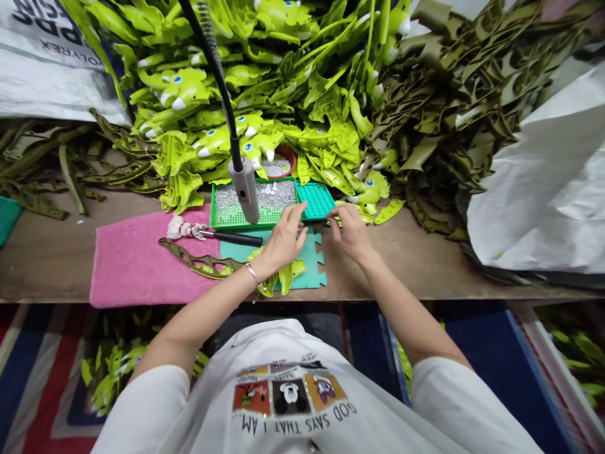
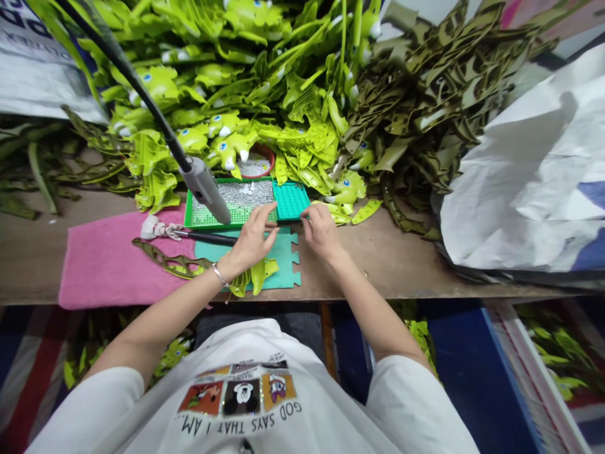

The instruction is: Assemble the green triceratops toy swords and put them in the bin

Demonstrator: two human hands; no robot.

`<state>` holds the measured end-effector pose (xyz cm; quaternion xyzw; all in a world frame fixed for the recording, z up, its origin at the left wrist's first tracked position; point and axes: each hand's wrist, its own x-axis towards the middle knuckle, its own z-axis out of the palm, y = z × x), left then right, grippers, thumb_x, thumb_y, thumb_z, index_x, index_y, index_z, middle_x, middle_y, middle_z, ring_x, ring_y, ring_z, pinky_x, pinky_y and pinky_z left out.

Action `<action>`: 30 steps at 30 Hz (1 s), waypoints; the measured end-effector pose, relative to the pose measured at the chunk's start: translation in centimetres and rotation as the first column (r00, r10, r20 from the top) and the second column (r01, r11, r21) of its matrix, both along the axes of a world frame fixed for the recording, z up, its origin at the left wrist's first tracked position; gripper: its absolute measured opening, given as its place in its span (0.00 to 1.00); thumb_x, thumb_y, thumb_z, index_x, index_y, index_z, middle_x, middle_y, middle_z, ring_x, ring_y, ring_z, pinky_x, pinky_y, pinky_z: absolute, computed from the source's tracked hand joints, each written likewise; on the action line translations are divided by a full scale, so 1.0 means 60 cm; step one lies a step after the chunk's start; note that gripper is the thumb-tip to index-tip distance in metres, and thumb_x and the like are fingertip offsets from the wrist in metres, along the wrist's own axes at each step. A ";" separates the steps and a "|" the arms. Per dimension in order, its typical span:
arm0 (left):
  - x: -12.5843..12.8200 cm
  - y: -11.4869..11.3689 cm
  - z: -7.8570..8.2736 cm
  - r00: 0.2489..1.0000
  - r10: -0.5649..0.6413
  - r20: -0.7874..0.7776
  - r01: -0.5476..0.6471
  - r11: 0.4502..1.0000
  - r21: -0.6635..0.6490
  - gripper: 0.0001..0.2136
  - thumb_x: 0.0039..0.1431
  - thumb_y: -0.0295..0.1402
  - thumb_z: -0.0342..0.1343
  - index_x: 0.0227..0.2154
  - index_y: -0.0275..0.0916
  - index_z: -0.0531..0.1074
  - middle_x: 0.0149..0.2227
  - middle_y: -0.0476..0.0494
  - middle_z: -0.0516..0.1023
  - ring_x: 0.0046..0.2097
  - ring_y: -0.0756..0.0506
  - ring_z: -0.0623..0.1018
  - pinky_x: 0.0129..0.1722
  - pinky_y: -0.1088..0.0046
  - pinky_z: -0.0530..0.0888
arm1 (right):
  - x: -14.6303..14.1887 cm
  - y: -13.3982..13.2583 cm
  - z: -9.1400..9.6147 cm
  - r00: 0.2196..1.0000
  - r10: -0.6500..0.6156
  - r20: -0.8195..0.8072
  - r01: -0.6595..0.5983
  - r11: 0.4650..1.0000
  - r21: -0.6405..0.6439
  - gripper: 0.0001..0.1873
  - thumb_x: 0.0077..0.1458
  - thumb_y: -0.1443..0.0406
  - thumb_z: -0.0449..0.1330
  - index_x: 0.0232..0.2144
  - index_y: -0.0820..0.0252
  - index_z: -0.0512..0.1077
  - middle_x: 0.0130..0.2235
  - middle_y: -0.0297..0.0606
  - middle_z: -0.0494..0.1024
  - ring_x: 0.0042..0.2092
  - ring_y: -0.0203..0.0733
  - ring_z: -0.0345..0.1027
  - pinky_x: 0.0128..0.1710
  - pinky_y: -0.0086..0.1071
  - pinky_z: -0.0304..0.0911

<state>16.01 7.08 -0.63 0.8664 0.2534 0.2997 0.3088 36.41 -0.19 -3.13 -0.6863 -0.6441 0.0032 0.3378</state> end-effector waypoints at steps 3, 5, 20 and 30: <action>0.030 0.025 -0.015 1.000 -0.008 -0.029 0.010 0.998 0.067 0.22 0.61 0.17 0.53 0.58 0.30 0.69 0.59 0.27 0.69 0.52 0.42 0.79 0.55 0.61 0.78 | -0.011 -0.013 -0.011 0.999 -0.035 -0.015 0.036 0.998 0.060 0.10 0.63 0.65 0.51 0.35 0.57 0.72 0.38 0.46 0.76 0.44 0.49 0.69 0.47 0.45 0.67; 0.041 0.034 -0.023 0.998 -0.022 -0.058 0.029 0.993 0.115 0.13 0.62 0.18 0.52 0.48 0.30 0.76 0.54 0.30 0.74 0.54 0.40 0.78 0.55 0.58 0.78 | -0.015 -0.020 -0.019 0.998 -0.065 -0.022 0.066 0.995 0.069 0.10 0.63 0.65 0.52 0.37 0.57 0.74 0.40 0.46 0.77 0.45 0.49 0.70 0.48 0.46 0.68; -0.078 -0.088 0.047 0.985 0.061 0.159 -0.082 0.988 0.132 0.12 0.66 0.27 0.56 0.51 0.37 0.73 0.50 0.36 0.78 0.53 0.44 0.80 0.54 0.63 0.80 | -0.059 -0.046 0.008 0.872 -0.226 -0.434 0.331 0.926 0.182 0.08 0.56 0.58 0.62 0.33 0.54 0.80 0.34 0.40 0.79 0.39 0.44 0.73 0.45 0.43 0.72; -0.150 -0.119 0.045 0.954 0.188 0.234 -0.052 0.872 -0.487 0.10 0.66 0.33 0.57 0.47 0.38 0.75 0.47 0.38 0.79 0.44 0.46 0.84 0.47 0.67 0.83 | -0.055 -0.029 -0.018 0.456 -0.129 -0.881 0.467 0.877 0.113 0.19 0.47 0.51 0.68 0.31 0.56 0.68 0.32 0.32 0.74 0.36 0.40 0.73 0.44 0.45 0.75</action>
